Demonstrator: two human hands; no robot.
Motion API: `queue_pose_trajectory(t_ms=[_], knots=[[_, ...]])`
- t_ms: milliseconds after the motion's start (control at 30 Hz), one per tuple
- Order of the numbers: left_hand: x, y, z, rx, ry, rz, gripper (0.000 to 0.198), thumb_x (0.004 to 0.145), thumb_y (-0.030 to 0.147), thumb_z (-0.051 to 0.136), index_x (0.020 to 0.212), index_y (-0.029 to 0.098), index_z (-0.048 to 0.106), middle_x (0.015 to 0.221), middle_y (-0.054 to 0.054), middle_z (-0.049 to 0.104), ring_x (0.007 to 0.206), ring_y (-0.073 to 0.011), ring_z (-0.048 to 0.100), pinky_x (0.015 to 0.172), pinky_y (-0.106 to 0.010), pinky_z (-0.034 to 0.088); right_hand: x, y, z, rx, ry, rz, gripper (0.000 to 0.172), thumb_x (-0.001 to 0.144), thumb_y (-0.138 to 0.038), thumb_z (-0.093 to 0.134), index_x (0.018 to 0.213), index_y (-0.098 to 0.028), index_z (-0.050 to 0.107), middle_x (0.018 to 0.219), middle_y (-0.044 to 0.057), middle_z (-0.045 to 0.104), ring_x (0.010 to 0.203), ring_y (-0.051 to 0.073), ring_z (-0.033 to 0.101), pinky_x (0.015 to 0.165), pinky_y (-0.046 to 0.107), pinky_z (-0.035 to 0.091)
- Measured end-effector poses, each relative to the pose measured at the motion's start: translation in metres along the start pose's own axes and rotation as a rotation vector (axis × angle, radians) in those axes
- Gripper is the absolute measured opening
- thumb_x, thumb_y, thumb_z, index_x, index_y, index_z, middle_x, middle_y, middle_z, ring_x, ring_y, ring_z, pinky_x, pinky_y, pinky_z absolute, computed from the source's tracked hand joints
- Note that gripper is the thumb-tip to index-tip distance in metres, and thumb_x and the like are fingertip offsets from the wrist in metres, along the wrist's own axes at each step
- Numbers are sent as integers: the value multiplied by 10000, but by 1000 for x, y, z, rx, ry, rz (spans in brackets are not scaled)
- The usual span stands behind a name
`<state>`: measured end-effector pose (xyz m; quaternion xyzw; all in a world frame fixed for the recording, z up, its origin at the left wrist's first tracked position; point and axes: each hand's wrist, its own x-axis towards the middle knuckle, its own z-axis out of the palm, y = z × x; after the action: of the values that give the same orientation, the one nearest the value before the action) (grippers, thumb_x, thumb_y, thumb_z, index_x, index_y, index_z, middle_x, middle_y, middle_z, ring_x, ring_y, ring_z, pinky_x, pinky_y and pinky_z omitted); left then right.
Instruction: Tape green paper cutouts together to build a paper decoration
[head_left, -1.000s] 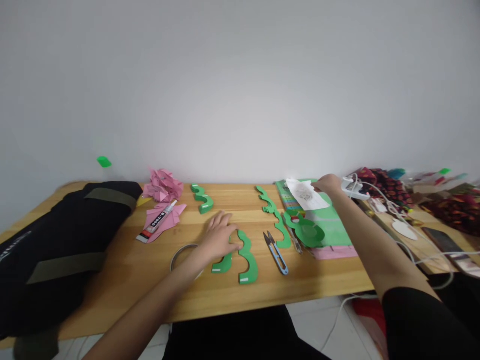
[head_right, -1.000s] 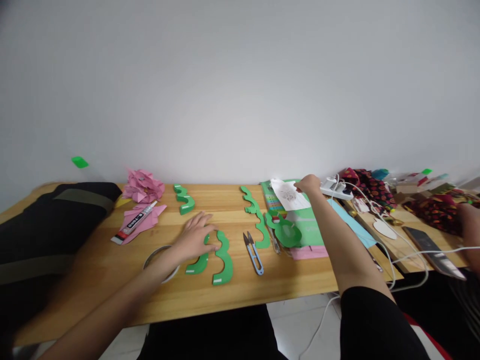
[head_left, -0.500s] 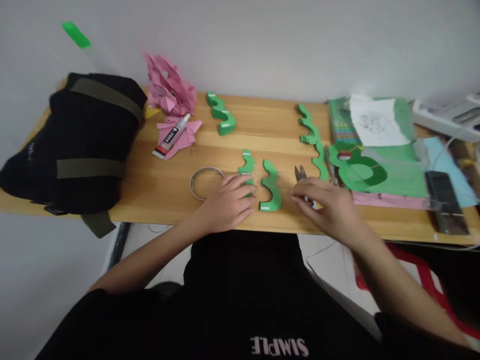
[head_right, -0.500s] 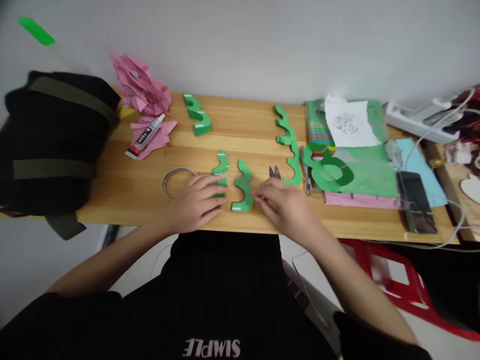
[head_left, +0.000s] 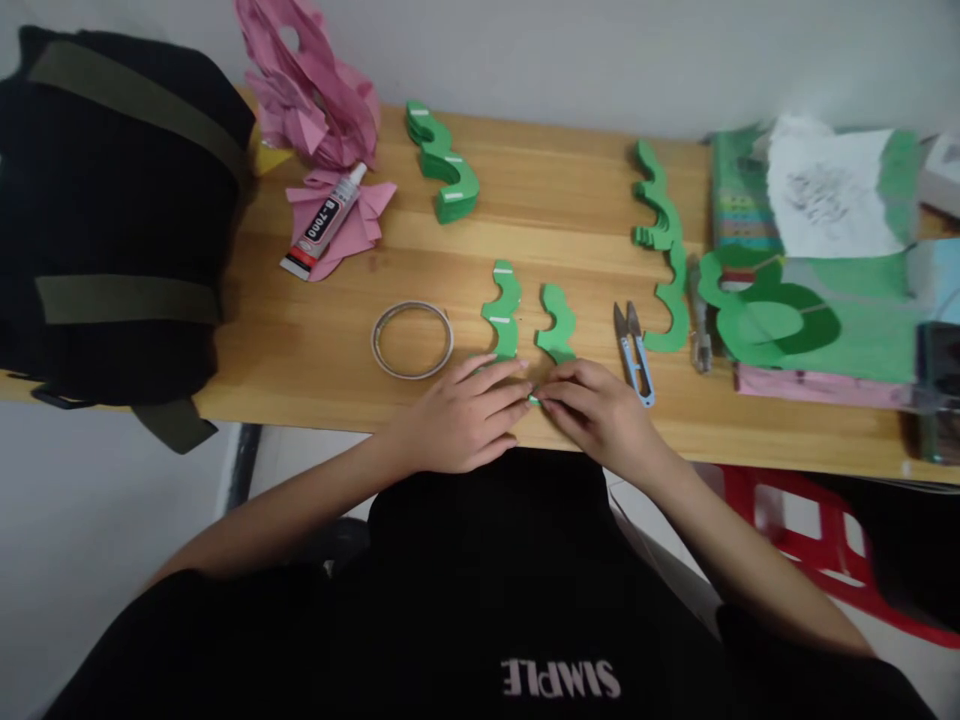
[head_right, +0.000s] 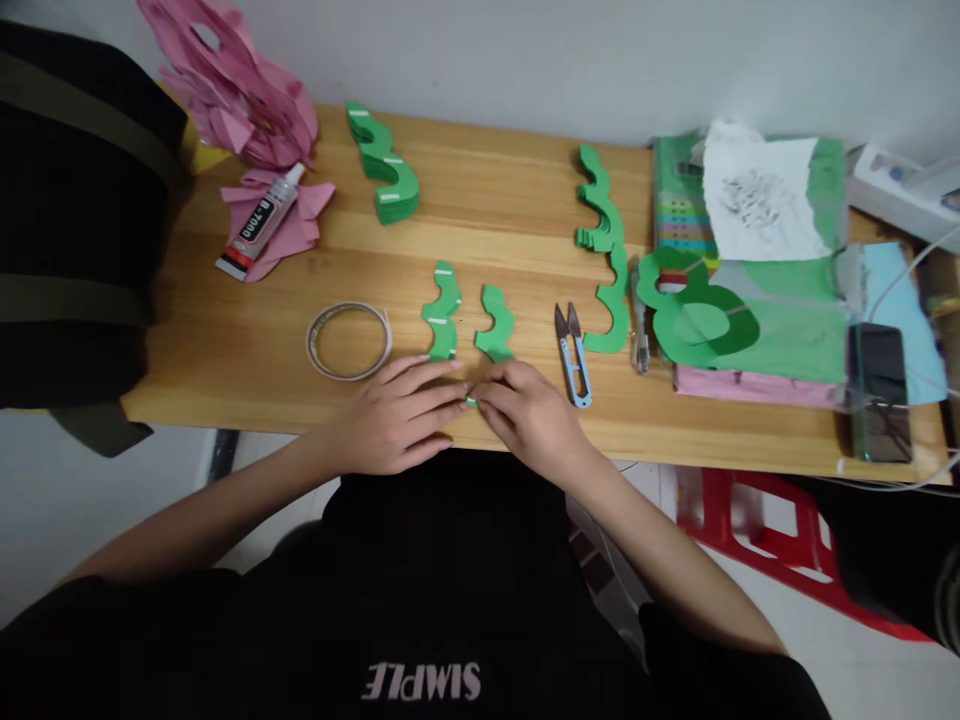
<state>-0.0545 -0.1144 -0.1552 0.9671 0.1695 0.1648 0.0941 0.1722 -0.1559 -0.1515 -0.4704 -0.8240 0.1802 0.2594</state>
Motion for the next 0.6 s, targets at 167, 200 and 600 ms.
queue_pose_trajectory(t_ms=[167, 200, 600], knots=[[0, 2, 3, 56, -7, 8, 329, 951, 350, 522, 1154, 132, 662, 1251, -81, 688, 1270, -261, 534, 1079, -425, 374, -3, 2, 0, -40, -34, -5, 156, 921, -190, 541, 975, -215, 685, 964, 81, 625, 925, 206, 640, 774, 352, 558], [0, 2, 3, 63, -13, 4, 332, 955, 350, 516, 1160, 132, 661, 1254, -84, 686, 1272, -259, 533, 1078, -423, 376, -3, 2, -1, -37, -40, -8, 154, 919, -193, 542, 980, -220, 681, 973, 83, 622, 934, 210, 638, 781, 360, 557], [-1, 5, 3, 6, -32, -36, 320, 954, 325, 523, 1174, 139, 662, 1288, -97, 665, 1309, -270, 497, 1094, -427, 367, -6, 3, -4, 78, -23, -38, 79, 889, -181, 587, 922, -217, 650, 983, 80, 586, 922, 207, 621, 772, 364, 550]])
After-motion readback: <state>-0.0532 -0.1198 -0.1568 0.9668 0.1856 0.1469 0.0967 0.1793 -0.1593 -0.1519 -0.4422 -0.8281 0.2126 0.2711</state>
